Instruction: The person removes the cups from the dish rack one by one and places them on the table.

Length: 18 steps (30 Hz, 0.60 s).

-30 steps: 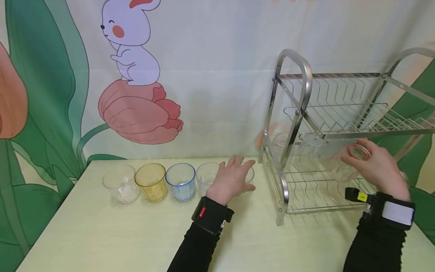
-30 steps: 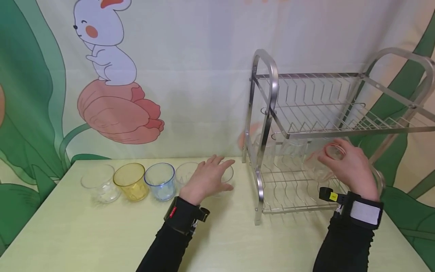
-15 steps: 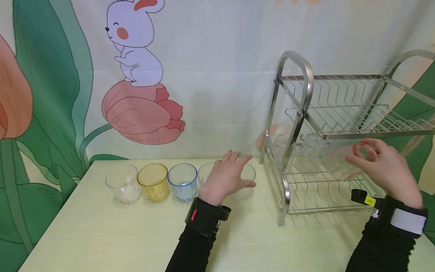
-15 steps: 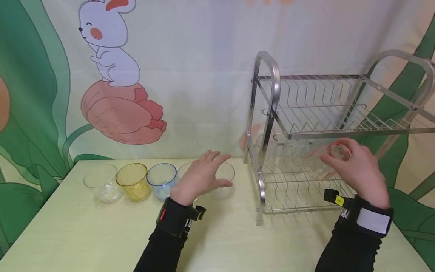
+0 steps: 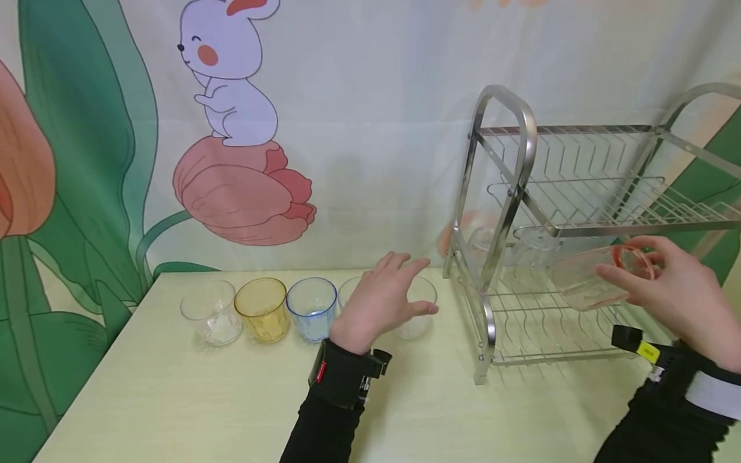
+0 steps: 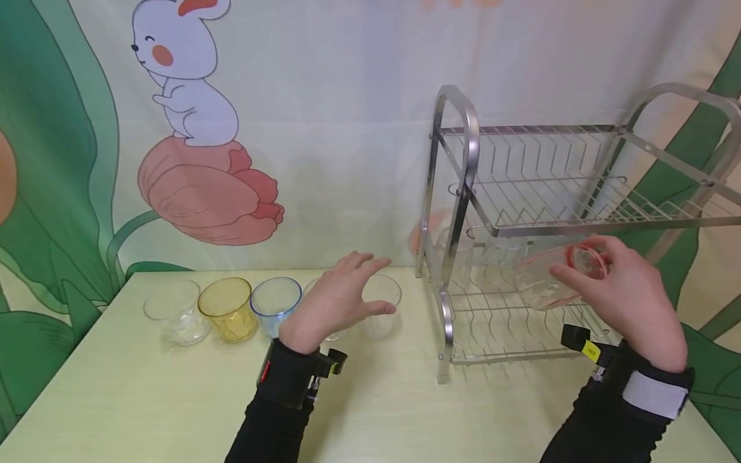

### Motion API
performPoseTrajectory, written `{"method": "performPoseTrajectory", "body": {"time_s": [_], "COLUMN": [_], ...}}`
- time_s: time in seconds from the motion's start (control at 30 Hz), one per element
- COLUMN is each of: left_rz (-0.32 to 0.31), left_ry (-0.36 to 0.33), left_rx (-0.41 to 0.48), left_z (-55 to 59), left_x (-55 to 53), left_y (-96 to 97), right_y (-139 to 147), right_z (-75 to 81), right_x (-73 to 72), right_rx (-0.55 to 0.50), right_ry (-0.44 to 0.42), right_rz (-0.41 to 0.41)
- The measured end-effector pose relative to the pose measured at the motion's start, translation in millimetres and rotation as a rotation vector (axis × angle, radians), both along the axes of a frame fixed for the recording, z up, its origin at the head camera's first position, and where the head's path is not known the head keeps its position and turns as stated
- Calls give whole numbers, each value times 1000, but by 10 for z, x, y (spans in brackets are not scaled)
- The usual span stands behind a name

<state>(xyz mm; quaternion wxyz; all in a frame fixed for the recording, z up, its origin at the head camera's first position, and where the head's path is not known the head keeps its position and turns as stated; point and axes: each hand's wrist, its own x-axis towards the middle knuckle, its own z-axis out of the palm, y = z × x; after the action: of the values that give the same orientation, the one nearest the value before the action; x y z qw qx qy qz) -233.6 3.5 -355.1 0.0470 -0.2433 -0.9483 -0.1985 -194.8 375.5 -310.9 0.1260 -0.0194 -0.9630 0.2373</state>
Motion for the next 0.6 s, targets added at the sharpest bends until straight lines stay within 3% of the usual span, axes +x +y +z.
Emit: {"method": "performPoseTrajectory", "body": {"time_s": [0.3,0.6], "left_rz": [-52,-85], "left_ry": [-3,-14], "left_rx": [52,121], "left_z": [24,71], "left_x": [6,28], "left_y": [0,-12], "right_y": [-76,-119], "right_z": [79,74], "right_x": [103,170], "right_rx": [-55,-135], "right_ry": [-32,1], "right_rz": [19,86]}}
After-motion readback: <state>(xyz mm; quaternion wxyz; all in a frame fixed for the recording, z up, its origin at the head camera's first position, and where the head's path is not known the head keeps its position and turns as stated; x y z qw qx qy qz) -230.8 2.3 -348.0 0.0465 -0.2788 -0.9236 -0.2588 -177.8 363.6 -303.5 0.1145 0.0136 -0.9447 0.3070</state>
